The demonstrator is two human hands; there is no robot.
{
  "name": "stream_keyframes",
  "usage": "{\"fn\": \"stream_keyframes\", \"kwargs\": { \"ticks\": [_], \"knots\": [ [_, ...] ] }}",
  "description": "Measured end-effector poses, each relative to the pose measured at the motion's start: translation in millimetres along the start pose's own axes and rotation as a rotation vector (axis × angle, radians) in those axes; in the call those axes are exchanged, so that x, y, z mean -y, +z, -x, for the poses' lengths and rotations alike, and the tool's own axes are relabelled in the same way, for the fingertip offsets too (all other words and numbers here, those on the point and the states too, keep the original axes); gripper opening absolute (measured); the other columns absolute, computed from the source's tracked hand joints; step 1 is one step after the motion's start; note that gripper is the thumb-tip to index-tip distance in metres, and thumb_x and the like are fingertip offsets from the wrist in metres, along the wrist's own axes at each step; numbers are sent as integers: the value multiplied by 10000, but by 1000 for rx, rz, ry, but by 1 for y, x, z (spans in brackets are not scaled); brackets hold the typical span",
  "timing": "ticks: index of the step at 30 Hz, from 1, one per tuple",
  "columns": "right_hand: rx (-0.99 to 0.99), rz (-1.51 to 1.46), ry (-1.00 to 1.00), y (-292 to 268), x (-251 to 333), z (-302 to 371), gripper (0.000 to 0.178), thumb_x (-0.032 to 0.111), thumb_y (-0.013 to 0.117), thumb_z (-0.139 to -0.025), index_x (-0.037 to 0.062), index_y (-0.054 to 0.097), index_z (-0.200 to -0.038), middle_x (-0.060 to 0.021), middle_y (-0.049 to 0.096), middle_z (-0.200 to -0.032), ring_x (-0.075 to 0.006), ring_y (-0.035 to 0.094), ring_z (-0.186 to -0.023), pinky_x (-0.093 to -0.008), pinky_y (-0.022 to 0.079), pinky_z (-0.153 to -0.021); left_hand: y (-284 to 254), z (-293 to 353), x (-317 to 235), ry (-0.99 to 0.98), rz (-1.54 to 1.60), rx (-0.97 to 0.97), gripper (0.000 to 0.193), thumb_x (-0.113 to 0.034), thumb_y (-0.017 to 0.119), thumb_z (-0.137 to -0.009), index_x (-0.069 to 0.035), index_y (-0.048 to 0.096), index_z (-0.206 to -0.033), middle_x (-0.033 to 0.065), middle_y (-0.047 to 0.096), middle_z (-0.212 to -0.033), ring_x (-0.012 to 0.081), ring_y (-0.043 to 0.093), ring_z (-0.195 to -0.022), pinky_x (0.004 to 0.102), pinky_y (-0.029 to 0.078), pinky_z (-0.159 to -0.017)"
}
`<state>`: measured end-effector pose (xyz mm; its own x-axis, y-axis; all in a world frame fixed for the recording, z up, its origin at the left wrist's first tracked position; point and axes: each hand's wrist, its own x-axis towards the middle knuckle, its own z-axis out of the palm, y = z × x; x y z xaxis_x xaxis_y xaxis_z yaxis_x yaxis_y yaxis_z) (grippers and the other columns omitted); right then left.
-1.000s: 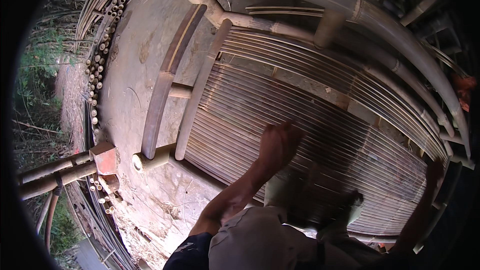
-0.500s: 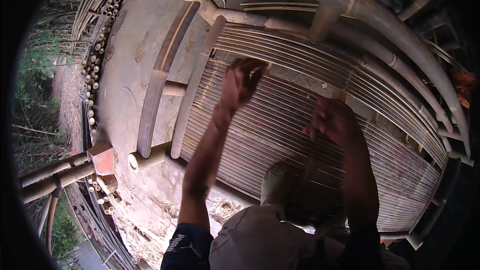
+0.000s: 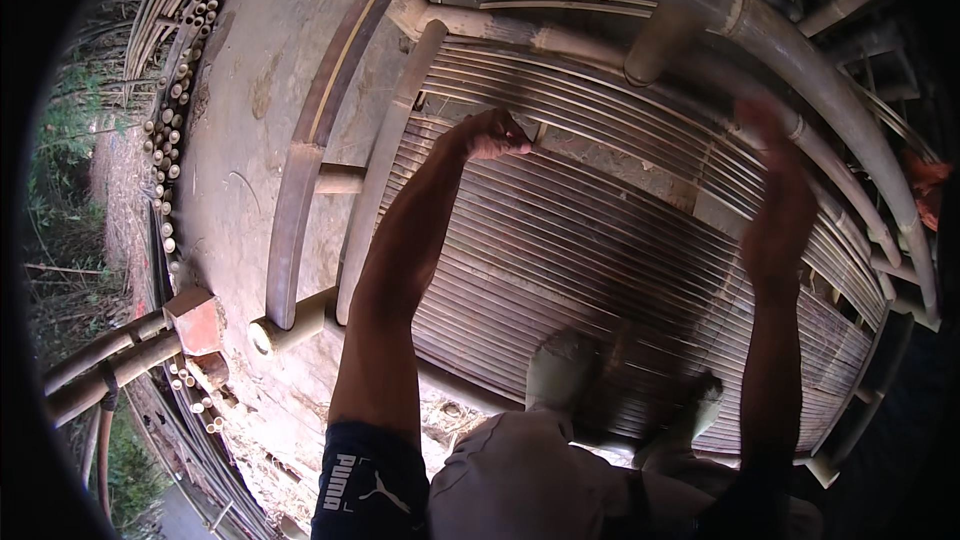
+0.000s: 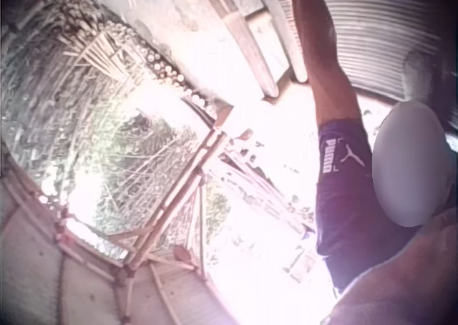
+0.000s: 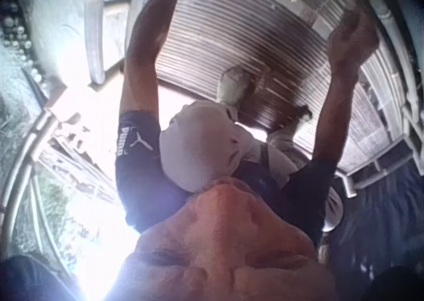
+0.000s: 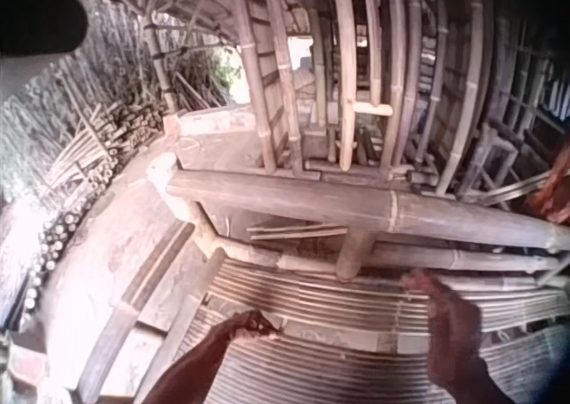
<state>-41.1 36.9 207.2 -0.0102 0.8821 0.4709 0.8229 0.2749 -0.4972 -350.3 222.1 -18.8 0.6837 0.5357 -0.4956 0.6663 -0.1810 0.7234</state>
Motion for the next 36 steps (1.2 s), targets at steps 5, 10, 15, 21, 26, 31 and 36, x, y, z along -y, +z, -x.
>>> {"fn": "stream_keyframes", "kwargs": {
  "ticks": [5, 10, 15, 21, 26, 31, 36],
  "knots": [
    [869, 338, 224, -8, 13, 64, 170, 150, 481, -956, 44, 612, -930, -190, 641, -742, -390, 648, -707, -483, 525, -650, 1, 3, -13, -78, -36, -62, 258, -370, 733, -827, -211, 763, -1028, 37, 741, -1014, 248, 668, -1028, 554, 355, -1046],
    [804, -240, 401, -2, 69, 94, 141, 122, 525, -910, 43, 618, -840, -184, 612, -690, -353, 631, -652, -436, 493, -602, 3, 0, 6, -50, -3, -22, 239, -371, 720, -837, -234, 763, -1028, 35, 738, -1029, 259, 652, -1072, 608, 260, -1098],
    [873, -165, 413, -18, 66, 86, 176, 166, 519, -949, 33, 634, -944, -191, 639, -712, -375, 643, -653, -454, 517, -613, 4, 10, -3, -84, -12, -83, 227, -369, 704, -849, -244, 762, -1029, 34, 735, -1043, 268, 656, -1058, 574, 221, -1134],
    [440, -267, 433, -33, 27, 69, 269, 207, 520, -989, 22, 652, -1133, -160, 699, -866, -285, 688, -855, -401, 529, -832, 20, 29, -5, 80, 166, -328, 354, -279, 802, -776, -84, 726, -1061, 122, 730, -997, 254, 689, -993, 377, 531, -895],
    [154, -497, 570, -139, -38, 58, 190, 37, 559, -900, -23, 659, -1049, -72, 666, -824, -66, 553, -515, -211, 459, -519, 57, 43, -56, 262, -513, -842, 507, -263, 727, -820, -113, 583, -1282, 82, 596, -1253, 277, 542, -1190, 438, 406, -1019],
    [289, 495, 492, -218, -69, 66, 99, 83, 646, -845, 39, 651, -934, -93, 640, -867, -260, 636, -843, -365, 483, -790, 89, 23, -89, 327, -686, -810, 516, -343, 627, -896, -166, 517, -1368, 43, 483, -1373, 266, 421, -1309, 500, 349, -1046],
    [53, 914, 153, -222, -145, 140, 125, 146, 667, -856, 83, 576, -914, -112, 589, -894, -284, 626, -793, -398, 506, -696, 103, 11, -86, 226, -804, -844, 456, -364, 591, -918, -209, 537, -1344, 24, 487, -1353, 256, 413, -1293, 483, 316, -1047]
  ]
}}
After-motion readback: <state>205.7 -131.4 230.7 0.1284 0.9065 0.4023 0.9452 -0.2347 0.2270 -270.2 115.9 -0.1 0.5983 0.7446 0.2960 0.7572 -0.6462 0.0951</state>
